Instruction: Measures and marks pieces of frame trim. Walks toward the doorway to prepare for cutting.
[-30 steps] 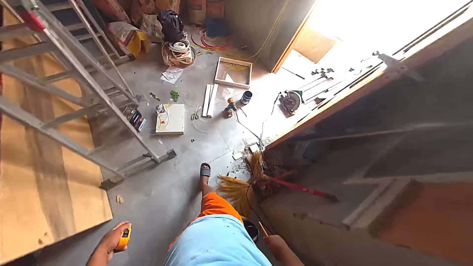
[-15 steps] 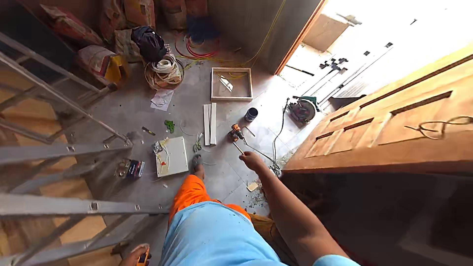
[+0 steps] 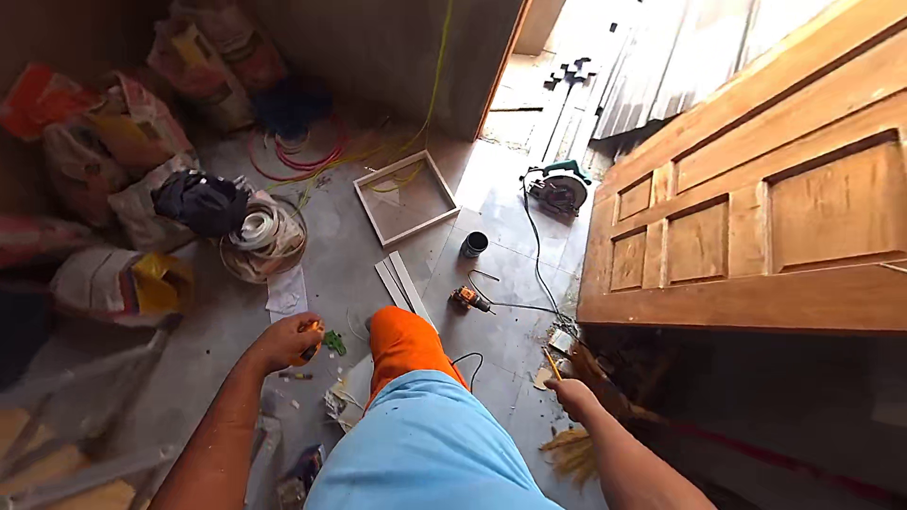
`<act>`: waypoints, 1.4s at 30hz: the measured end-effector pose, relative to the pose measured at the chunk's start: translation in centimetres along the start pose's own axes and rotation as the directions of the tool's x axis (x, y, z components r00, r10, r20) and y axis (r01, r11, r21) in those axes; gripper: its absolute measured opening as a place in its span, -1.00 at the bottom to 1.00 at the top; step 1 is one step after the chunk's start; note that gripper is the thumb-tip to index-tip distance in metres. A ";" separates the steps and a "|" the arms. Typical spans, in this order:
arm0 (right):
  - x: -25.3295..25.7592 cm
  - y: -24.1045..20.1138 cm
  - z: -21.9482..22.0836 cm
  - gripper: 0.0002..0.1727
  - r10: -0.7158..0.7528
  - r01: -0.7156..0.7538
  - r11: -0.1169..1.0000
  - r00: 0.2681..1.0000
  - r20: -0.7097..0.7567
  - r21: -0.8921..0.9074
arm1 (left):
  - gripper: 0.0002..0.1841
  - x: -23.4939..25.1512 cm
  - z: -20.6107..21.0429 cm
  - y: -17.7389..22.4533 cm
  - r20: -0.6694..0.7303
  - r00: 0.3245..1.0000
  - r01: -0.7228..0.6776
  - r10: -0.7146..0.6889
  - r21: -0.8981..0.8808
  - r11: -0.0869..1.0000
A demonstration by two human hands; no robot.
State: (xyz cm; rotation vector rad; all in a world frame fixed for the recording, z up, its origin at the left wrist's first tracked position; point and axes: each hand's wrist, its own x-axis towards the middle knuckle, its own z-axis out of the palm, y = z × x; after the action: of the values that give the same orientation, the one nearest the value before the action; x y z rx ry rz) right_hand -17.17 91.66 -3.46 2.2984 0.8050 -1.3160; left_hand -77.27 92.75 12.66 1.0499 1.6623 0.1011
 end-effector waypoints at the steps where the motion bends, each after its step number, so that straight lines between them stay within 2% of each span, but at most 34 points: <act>1: 0.0 -1.4 1.2 -0.47 0.035 -0.035 0.997 0.999 0.005 0.063 | -0.62 2.4 -2.1 1.9 0.047 0.998 -0.052 0.050 0.049 0.997; 4: 1.2 -8.4 6.4 -0.51 0.025 -0.025 0.972 1.000 0.000 0.235 | -0.57 9.6 -6.1 4.4 0.159 0.981 -0.130 0.110 0.121 0.984; 7: -0.2 -21.2 10.9 -0.44 -0.121 0.125 0.930 0.992 -0.033 0.346 | -0.56 16.2 -9.1 4.3 0.211 0.973 -0.123 0.097 0.111 0.986; 10: -6.5 -33.4 14.4 -0.43 -0.386 0.351 0.840 0.923 0.001 0.415 | -0.67 19.4 -10.8 3.6 0.201 0.978 -0.040 0.062 -0.112 0.993; 12: -11.4 -40.3 14.9 -0.41 -0.536 0.474 0.726 0.844 -0.023 0.499 | -0.77 21.5 -11.9 5.9 0.213 0.975 -0.016 0.061 -0.205 0.979; 13: -13.7 -42.8 15.1 -0.38 -0.574 0.483 0.663 0.819 -0.025 0.572 | -0.79 22.4 -12.2 7.3 0.253 0.965 -0.019 0.067 -0.190 0.982; 15: -16.9 -45.9 16.4 -0.35 -0.613 0.420 0.501 0.789 -0.033 0.757 | -0.79 23.9 -12.1 9.9 0.355 0.930 -0.062 0.098 -0.112 0.992; 17: -17.4 -47.1 19.0 -0.36 -0.571 0.299 0.234 0.812 -0.117 0.925 | -0.78 26.3 -10.8 11.0 0.487 0.865 -0.113 0.119 -0.042 0.993; 19: -16.2 -47.1 22.3 -0.45 -0.413 0.232 -0.020 0.884 -0.219 0.973 | -0.82 29.0 -8.7 9.8 0.601 0.796 -0.078 0.068 -0.009 0.997; 20: -15.1 -47.2 24.1 -0.44 -0.330 0.213 -0.095 0.915 -0.232 0.972 | -0.84 30.5 -7.8 8.9 0.631 0.775 -0.019 0.018 -0.005 1.000; 21: -13.9 -47.1 25.5 -0.41 -0.247 0.210 -0.121 0.940 -0.234 0.970 | -0.85 32.0 -6.4 8.3 0.643 0.765 0.064 -0.041 -0.012 0.998; 23: -12.5 -46.6 27.8 -0.40 -0.124 0.173 -0.106 0.975 -0.186 0.979 | -0.84 34.0 -3.8 6.3 0.635 0.754 0.229 -0.171 -0.010 0.973; 25: -10.3 -46.3 29.4 -0.42 -0.059 0.123 -0.034 0.990 -0.125 0.992 | -0.82 36.2 -1.8 4.2 0.634 0.735 0.265 -0.238 0.055 0.963; 26: -8.4 -45.8 29.9 -0.44 -0.062 0.099 0.060 0.993 -0.096 0.993 | -0.80 37.9 -0.8 2.9 0.655 0.715 0.229 -0.245 0.112 0.967; 29: 0.2 -43.1 31.9 -0.48 -0.161 0.072 0.443 0.987 0.000 0.894 | -0.73 45.5 2.9 -2.3 0.734 0.649 0.016 -0.200 0.250 0.968; 31: 7.5 -40.4 34.6 -0.45 -0.213 0.087 0.619 0.975 0.060 0.781 | -0.73 51.9 6.1 -5.2 0.762 0.630 -0.143 -0.149 0.303 0.942; 33: 15.4 -36.0 37.7 -0.40 -0.209 0.099 0.731 0.974 0.083 0.675 | -0.73 59.5 9.1 -6.7 0.734 0.675 -0.350 -0.076 0.409 0.843; 35: 22.7 -30.0 41.0 -0.53 -0.142 0.100 0.821 0.989 0.031 0.562 | -0.63 67.6 11.5 -8.4 0.675 0.738 -0.504 0.015 0.537 0.677; 37: 28.7 -23.4 43.7 -0.65 -0.049 0.071 0.888 0.997 -0.060 0.454 | -0.53 75.4 13.1 -10.4 0.580 0.809 -0.517 0.097 0.623 0.587; 39: 33.5 -17.8 46.4 -0.72 0.047 0.029 0.927 0.980 -0.193 0.374 | -0.46 81.6 14.2 -12.2 0.440 0.877 -0.465 0.192 0.677 0.571; 42: 37.4 -13.7 47.1 -0.69 0.131 -0.032 0.939 0.954 -0.270 0.343 | -0.44 86.0 16.1 -14.4 0.311 0.905 -0.423 0.292 0.736 0.528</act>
State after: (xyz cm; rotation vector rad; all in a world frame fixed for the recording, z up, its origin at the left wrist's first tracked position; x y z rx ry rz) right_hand -41.85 86.34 -59.71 2.8102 0.5955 -1.1687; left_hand -71.85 134.95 -65.15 2.0349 1.3049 -0.5025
